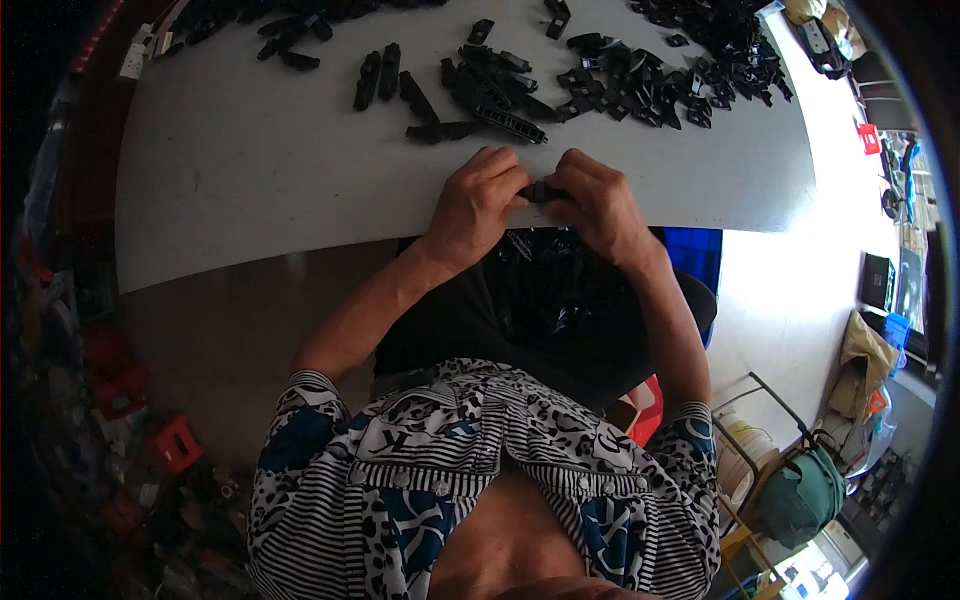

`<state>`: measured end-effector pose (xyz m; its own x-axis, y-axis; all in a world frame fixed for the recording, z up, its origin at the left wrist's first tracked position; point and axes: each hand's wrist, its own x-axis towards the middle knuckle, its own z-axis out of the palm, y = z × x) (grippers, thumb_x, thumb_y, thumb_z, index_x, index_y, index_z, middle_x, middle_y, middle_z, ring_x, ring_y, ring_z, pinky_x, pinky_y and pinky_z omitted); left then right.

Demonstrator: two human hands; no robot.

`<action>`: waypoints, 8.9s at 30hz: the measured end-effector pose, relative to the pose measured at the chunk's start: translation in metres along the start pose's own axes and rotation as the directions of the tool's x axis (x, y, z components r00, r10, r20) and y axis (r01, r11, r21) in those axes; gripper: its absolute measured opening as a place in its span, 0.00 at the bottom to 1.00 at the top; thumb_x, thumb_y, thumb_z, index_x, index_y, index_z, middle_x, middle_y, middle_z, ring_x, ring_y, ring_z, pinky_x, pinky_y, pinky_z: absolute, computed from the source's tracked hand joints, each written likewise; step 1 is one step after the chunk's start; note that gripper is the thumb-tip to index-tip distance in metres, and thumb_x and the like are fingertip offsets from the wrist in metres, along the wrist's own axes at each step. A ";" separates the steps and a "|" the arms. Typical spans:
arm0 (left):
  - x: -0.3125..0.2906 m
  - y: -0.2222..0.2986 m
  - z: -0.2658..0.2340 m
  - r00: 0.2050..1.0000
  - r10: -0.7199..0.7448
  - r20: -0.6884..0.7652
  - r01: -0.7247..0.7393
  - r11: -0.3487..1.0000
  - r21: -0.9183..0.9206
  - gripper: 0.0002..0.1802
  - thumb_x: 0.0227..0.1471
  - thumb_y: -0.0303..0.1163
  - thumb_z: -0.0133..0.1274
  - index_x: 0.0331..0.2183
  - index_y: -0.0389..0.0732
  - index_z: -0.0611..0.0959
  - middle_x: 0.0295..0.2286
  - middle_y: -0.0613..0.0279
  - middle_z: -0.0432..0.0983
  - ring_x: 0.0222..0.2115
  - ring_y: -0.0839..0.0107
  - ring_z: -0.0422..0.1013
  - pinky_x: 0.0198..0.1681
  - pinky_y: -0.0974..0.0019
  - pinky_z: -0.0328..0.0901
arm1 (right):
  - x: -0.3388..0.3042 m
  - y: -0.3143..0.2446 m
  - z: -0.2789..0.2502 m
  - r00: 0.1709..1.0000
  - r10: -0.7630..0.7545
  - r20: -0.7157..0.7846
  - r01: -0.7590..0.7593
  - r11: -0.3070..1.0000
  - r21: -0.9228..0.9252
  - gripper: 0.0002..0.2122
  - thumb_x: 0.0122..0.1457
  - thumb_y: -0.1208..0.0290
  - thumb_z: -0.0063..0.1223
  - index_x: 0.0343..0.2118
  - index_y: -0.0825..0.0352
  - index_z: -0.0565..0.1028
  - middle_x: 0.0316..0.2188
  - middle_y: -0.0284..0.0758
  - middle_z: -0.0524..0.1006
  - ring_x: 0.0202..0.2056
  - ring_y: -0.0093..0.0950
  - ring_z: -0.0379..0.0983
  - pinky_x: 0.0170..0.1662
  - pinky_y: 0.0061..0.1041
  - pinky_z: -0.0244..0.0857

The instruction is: Assembling small black plastic components by hand on a table.

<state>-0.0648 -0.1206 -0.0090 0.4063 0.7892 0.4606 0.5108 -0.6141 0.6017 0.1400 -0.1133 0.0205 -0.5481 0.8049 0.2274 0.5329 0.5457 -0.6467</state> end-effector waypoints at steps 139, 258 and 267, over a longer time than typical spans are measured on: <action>0.064 -0.020 0.020 0.988 -0.004 0.153 -0.017 0.990 0.138 0.12 0.41 0.20 0.63 0.31 0.35 0.78 0.34 0.58 0.69 0.36 0.60 0.73 0.37 0.57 0.69 | 0.000 0.031 -0.031 0.967 0.154 -0.205 -0.190 0.967 -0.171 0.10 0.47 0.79 0.60 0.34 0.69 0.76 0.33 0.37 0.73 0.32 0.38 0.76 0.35 0.34 0.70; 0.063 -0.074 -0.026 0.998 0.038 -0.058 -0.004 0.861 0.509 0.23 0.40 0.15 0.62 0.42 0.39 0.79 0.42 0.59 0.70 0.44 0.59 0.69 0.44 0.60 0.70 | 0.041 0.058 -0.041 0.988 -0.124 -0.092 0.054 0.835 -0.548 0.03 0.53 0.79 0.52 0.31 0.66 0.71 0.30 0.35 0.71 0.35 0.32 0.70 0.31 0.33 0.67; 0.053 -0.071 -0.027 0.997 0.040 -0.062 -0.006 0.883 0.470 0.22 0.40 0.17 0.63 0.41 0.39 0.78 0.41 0.59 0.71 0.45 0.58 0.68 0.46 0.59 0.69 | 0.042 0.009 -0.035 0.985 -0.043 0.169 0.140 0.775 -0.617 0.15 0.55 0.78 0.50 0.44 0.55 0.79 0.34 0.34 0.74 0.39 0.30 0.71 0.36 0.29 0.72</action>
<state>-0.0999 -0.0350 -0.0094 0.3785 0.7632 0.5237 0.8045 -0.5510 0.2216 0.1441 -0.0661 0.0498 -0.6719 0.7294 0.1290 0.7336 0.6793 -0.0202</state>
